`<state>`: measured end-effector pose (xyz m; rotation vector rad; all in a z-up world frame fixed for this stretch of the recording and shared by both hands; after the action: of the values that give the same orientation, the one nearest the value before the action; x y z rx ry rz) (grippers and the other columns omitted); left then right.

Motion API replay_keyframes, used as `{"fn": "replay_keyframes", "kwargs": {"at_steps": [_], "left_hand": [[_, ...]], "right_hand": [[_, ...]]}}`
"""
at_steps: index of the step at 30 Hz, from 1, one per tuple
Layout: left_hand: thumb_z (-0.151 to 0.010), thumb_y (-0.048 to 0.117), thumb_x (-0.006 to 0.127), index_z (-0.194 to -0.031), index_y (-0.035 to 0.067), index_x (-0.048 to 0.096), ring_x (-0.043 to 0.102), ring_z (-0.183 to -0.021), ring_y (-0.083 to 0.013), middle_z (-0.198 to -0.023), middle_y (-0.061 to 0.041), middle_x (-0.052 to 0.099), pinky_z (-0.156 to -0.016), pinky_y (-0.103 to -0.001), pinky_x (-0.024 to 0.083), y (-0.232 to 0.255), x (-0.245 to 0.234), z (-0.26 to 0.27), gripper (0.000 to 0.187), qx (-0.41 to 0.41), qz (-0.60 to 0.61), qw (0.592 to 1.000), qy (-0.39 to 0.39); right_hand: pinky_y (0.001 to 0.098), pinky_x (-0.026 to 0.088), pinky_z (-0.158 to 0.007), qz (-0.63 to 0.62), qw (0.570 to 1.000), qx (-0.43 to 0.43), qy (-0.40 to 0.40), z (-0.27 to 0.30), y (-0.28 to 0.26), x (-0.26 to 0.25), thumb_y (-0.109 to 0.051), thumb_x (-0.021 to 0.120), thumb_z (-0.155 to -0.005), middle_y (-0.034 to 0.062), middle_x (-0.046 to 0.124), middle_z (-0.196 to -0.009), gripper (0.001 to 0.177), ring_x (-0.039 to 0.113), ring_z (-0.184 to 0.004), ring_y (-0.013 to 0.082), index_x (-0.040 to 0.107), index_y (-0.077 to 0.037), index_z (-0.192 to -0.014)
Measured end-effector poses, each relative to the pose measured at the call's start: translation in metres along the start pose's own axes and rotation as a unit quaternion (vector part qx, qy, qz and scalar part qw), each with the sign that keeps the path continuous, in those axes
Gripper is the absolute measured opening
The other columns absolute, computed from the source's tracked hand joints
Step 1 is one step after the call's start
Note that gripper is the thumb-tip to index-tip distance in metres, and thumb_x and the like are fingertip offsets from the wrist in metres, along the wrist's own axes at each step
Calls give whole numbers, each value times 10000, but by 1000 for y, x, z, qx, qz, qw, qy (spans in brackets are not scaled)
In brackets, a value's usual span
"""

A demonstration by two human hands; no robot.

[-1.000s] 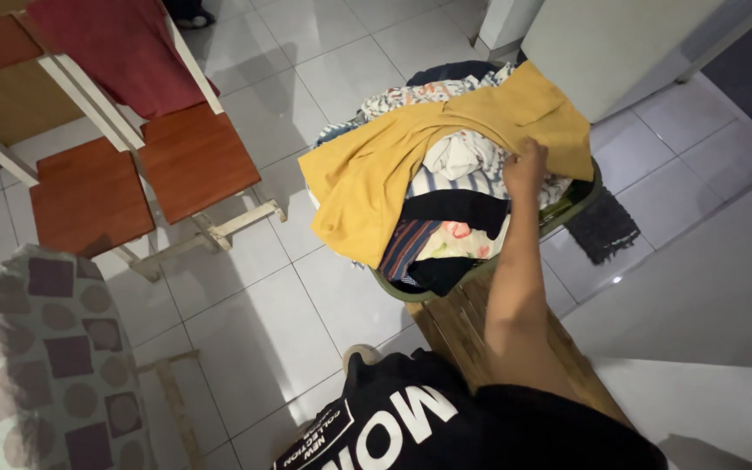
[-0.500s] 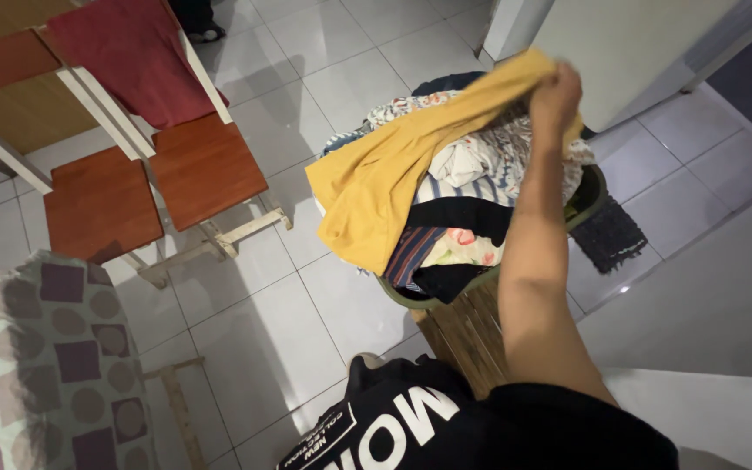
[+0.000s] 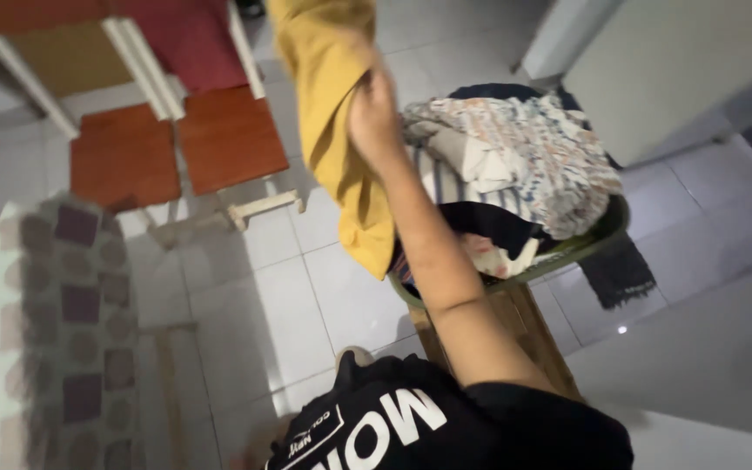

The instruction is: Folding various items of clothing and fabric on a table.

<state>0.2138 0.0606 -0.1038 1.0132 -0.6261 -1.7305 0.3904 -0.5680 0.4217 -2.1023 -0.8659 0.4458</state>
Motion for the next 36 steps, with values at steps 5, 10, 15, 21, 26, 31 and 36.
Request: {"fn": "replay_keyframes", "kwargs": {"at_steps": [5, 10, 15, 21, 26, 31, 36], "left_hand": [[-1017, 358, 619, -1297, 62, 579, 617, -1115, -201, -1209, -102, 627, -988, -356, 532, 137, 32, -48, 410, 72, 242, 967, 38], [-1013, 599, 358, -1390, 169, 511, 505, -1385, -271, -1459, -69, 552, -1178, -532, 309, 232, 41, -36, 592, 202, 384, 897, -89], [-1004, 712, 293, -1325, 286, 579, 506, -1398, -245, -1423, 15, 601, -1233, -625, 202, 208, 9, -22, 605, 205, 476, 848, -112], [-988, 629, 333, -1359, 232, 552, 524, -1366, -284, -1419, -37, 598, -1206, -640, 236, 197, -34, 1, 586, 223, 513, 825, -84], [-972, 545, 373, -1393, 179, 525, 542, -1333, -324, -1415, -89, 594, -1178, -654, 269, 203, -62, 10, 579, 236, 542, 803, -72], [-960, 482, 402, -1418, 139, 505, 556, -1308, -354, -1412, -128, 591, -1158, -665, 295, 187, -29, 31, 582, 216, 563, 790, -117], [-947, 419, 431, -1444, 99, 484, 569, -1284, -384, -1409, -166, 588, -1137, -676, 320, 191, -5, 57, 593, 217, 576, 776, -141]], "right_hand": [[402, 240, -1386, -154, 938, -16, -309, 110, -21, 127, 141, 426, -1028, 137, 429, -1639, 635, 385, -1568, 306, 427, -217, -1552], [458, 317, -1352, -292, 806, -164, -488, 184, -119, 173, 156, 449, -1025, 19, 585, -1415, 489, 497, -1411, 221, 577, -156, -1380], [537, 398, -1197, -377, 643, -53, -665, 259, -105, 182, 175, 407, -946, 135, 634, -1329, 493, 583, -1292, 325, 645, -72, -1299], [498, 408, -1160, -358, 616, 32, -701, 268, -87, 173, -83, 558, -1067, 181, 626, -1356, 176, 582, -1302, 327, 653, -26, -1203], [329, 451, -1041, -385, 621, 207, -650, 264, -73, 156, 127, 414, -923, 172, 648, -1319, 280, 583, -1233, 236, 649, -23, -953], [377, 528, -1066, -467, 625, 308, -545, 284, -19, 171, -64, 633, -1013, 167, 475, -1501, 391, 530, -1361, 270, 456, -31, -1361], [446, 601, -971, -326, 681, 386, -530, 306, 9, 177, -224, 750, -984, 172, 537, -1490, 757, 604, -1284, 287, 326, -119, -1603]]}}
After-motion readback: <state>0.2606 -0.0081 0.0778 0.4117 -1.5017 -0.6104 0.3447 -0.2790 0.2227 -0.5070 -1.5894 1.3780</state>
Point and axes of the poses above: each hand's wrist, its own z-axis away from the middle knuckle, its own x-axis out of the palm, y = z × x, the point moved 8 cm from there along -z, towards the middle knuckle
